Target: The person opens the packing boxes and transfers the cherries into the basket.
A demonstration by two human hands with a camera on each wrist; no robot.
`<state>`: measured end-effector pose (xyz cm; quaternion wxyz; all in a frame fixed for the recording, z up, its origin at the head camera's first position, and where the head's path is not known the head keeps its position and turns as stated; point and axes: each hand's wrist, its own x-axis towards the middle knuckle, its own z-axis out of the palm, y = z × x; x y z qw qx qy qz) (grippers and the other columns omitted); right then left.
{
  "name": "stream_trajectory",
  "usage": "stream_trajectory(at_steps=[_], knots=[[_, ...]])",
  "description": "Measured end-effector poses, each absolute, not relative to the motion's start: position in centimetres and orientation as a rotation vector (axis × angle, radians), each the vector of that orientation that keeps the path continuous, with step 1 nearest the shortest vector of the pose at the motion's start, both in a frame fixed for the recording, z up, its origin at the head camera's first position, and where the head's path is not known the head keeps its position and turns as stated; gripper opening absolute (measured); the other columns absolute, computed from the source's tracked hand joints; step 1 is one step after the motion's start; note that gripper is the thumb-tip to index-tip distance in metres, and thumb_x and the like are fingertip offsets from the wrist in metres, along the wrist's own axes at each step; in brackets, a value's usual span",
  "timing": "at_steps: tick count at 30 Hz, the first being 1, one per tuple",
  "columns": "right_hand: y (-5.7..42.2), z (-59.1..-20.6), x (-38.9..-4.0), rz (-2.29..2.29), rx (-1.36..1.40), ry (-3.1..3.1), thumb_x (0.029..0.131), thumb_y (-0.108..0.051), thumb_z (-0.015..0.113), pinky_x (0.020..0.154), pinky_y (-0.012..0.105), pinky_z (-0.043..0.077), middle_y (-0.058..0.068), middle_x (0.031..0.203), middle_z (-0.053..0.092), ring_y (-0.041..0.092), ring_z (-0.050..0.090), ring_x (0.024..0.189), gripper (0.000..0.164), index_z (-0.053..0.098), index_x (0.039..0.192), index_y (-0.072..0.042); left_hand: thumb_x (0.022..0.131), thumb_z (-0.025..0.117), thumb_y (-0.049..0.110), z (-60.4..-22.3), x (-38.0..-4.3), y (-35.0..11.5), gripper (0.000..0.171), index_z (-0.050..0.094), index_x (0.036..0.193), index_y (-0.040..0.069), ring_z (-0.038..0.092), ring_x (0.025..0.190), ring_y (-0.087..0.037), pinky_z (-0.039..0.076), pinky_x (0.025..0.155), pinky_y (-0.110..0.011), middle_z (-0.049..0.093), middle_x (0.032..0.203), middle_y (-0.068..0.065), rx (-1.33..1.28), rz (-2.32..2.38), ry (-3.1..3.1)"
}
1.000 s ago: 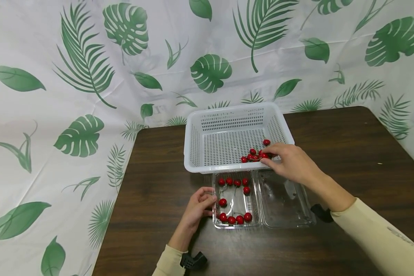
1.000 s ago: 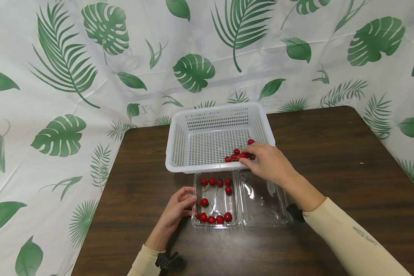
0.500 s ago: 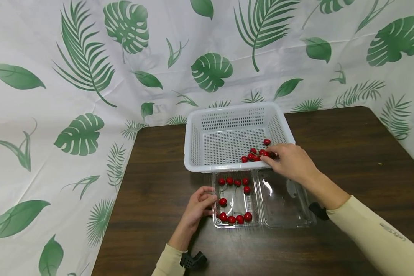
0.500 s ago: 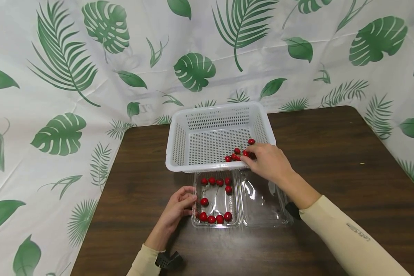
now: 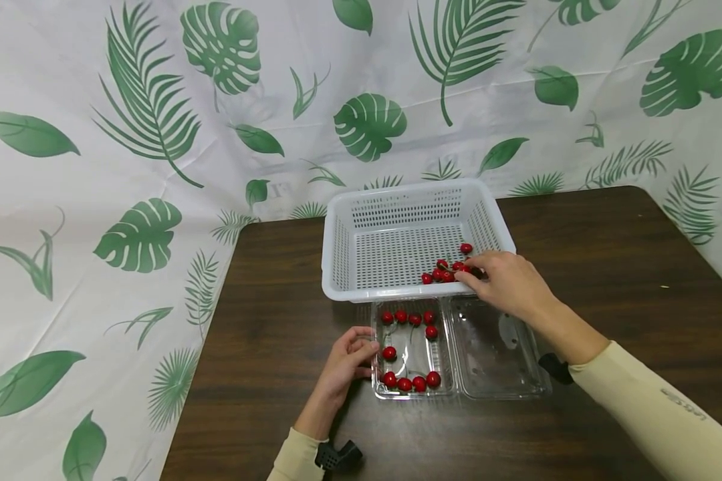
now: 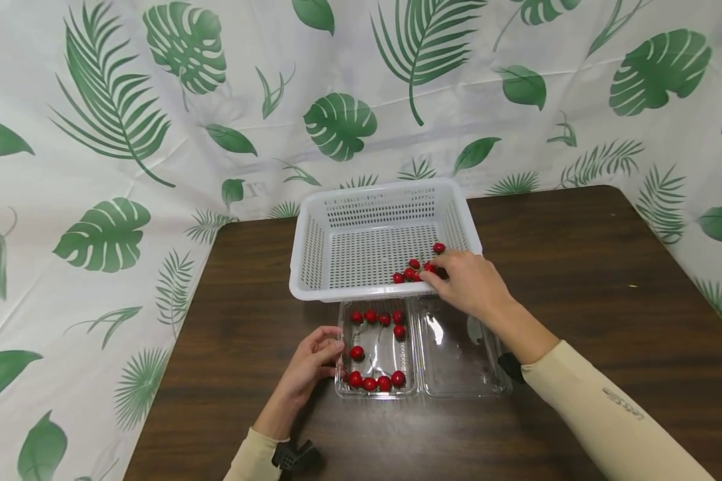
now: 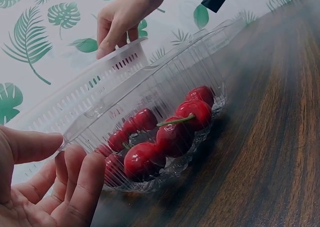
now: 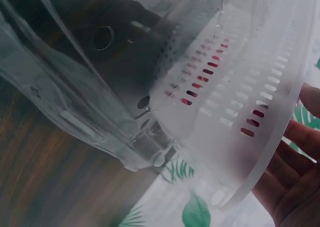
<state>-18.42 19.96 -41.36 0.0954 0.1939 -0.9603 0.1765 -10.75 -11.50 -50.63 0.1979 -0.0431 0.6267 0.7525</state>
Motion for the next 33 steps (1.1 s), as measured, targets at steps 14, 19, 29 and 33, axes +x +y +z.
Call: stream_trajectory(at_steps=[14, 19, 29, 33], knots=[[17.5, -40.7, -16.4, 0.432, 0.858, -2.484, 0.081, -0.025, 0.079, 0.058, 0.041, 0.055, 0.006, 0.091, 0.071, 0.023, 0.067, 0.076, 0.023, 0.076, 0.094, -0.007, 0.093, 0.066, 0.01, -50.6, -10.8, -11.6, 0.037, 0.049, 0.123, -0.005, 0.056, 0.065, -0.011, 0.051, 0.055, -0.025, 0.059, 0.08, -0.001, -0.12, 2.099, 1.765], [15.2, -40.7, -14.5, 0.358, 1.241, -2.512, 0.082, -0.029, 0.079, 0.064, 0.032, 0.055, -0.001, 0.093, 0.068, 0.014, 0.065, 0.077, 0.025, 0.075, 0.1, -0.012, 0.093, 0.066, 0.01, -50.5, -10.8, -11.6, 0.037, 0.05, 0.122, -0.005, 0.056, 0.065, -0.012, 0.051, 0.055, -0.025, 0.059, 0.081, -0.001, -0.126, 2.099, 1.762], [12.0, -43.5, -11.9, 0.122, 1.798, -2.614, 0.08, -0.026, 0.079, 0.062, 0.027, 0.043, -0.013, 0.084, 0.064, 0.008, 0.063, 0.077, 0.011, 0.076, 0.088, -0.031, 0.093, 0.066, 0.01, -50.5, -11.0, -11.5, 0.036, 0.051, 0.122, -0.004, 0.055, 0.065, -0.011, 0.05, 0.054, -0.025, 0.06, 0.081, -0.001, -0.123, 2.103, 1.767], [12.0, -44.3, -11.8, 0.115, 1.816, -2.638, 0.079, -0.027, 0.08, 0.059, 0.025, 0.041, -0.015, 0.081, 0.061, 0.005, 0.061, 0.073, 0.01, 0.075, 0.086, -0.034, 0.093, 0.066, 0.01, -50.5, -10.9, -11.5, 0.036, 0.05, 0.122, -0.005, 0.055, 0.065, -0.011, 0.05, 0.054, -0.024, 0.059, 0.08, 0.0, -0.126, 2.098, 1.76]])
